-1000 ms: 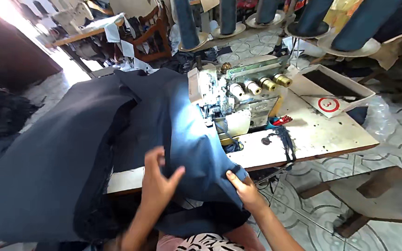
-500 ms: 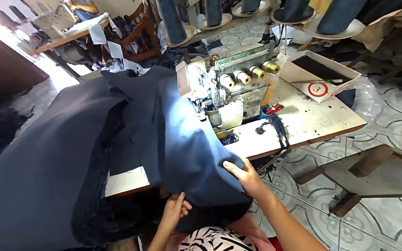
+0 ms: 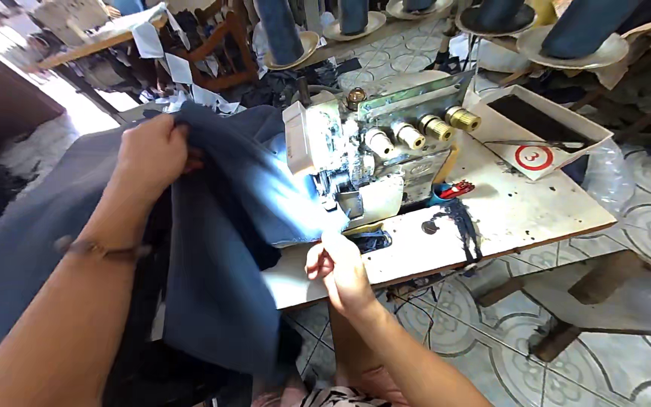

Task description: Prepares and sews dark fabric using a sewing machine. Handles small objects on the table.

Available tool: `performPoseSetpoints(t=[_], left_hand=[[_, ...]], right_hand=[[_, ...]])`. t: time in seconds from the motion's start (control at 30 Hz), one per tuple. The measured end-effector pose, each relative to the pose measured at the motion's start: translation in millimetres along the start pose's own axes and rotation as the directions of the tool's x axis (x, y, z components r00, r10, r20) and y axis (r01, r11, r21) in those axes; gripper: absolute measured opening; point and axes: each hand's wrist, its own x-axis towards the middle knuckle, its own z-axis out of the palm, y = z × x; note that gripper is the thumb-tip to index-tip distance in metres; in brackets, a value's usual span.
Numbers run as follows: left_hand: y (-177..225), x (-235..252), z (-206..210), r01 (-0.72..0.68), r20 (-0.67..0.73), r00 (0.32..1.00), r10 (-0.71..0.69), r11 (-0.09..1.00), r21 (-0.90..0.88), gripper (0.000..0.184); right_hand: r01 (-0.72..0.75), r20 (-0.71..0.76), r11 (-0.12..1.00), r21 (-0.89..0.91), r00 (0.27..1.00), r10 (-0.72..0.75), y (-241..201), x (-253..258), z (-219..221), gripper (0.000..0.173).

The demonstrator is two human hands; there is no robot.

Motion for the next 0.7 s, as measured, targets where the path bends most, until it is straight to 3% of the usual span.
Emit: performPoseSetpoints(t=[0.1,0.13,0.2,0.27,0.3,0.33,0.4,0.47,0.57,0.7], left_hand=[[3,35,23,-0.234,-0.102,0.969,0.227,0.971,-0.053,0.042],[-2,33,29,-0.324,-0.097,0.944,0.315,0.941,-0.096,0.053],[-8,-7,28,-0.376,0.038,0.924,0.381,0.921,-0.099,0.095],[-16,-91,21,-0.327,0.263,0.923,0.282,0.934,0.145,0.114],[-16,-130,23,-0.273,0.442,0.885,0.146,0.931,0.240,0.116],[-17,-157,32,-0.207,0.614,0.789,-0.022,0.932,0.299,0.119],[-30,-166,64,-0.100,0.746,0.618,-0.246,0.917,0.385,0.131],[-49,-124,83,-0.047,0.699,0.671,-0.246,0.927,0.371,0.137],[-49,1,94,-0.095,0.688,0.684,-0.243,0.905,0.414,0.125],[-9,129,107,-0.132,0.574,0.789,-0.220,0.851,0.508,0.073]], right_hand=[[0.047,0.253,0.957,-0.285,0.967,0.028,-8,-1,-15,0.035],[0.149,0.297,0.895,-0.421,0.955,-0.019,-13,-4,-24,0.032],[0.391,0.349,0.637,-0.664,0.916,-0.199,-22,-10,-53,0.022],[0.540,0.430,0.315,-0.780,0.829,-0.356,-27,-6,-91,0.016],[0.572,0.465,0.189,-0.799,0.785,-0.409,-29,-1,-107,0.016],[0.583,0.488,0.106,-0.805,0.754,-0.440,-30,4,-119,0.017],[0.600,0.516,0.052,-0.798,0.727,-0.453,-29,12,-127,0.017],[0.616,0.543,0.027,-0.787,0.714,-0.441,-25,16,-126,0.017],[0.577,0.544,-0.036,-0.816,0.746,-0.383,-26,12,-125,0.017],[0.482,0.454,0.008,-0.876,0.832,-0.319,-36,7,-122,0.013]])
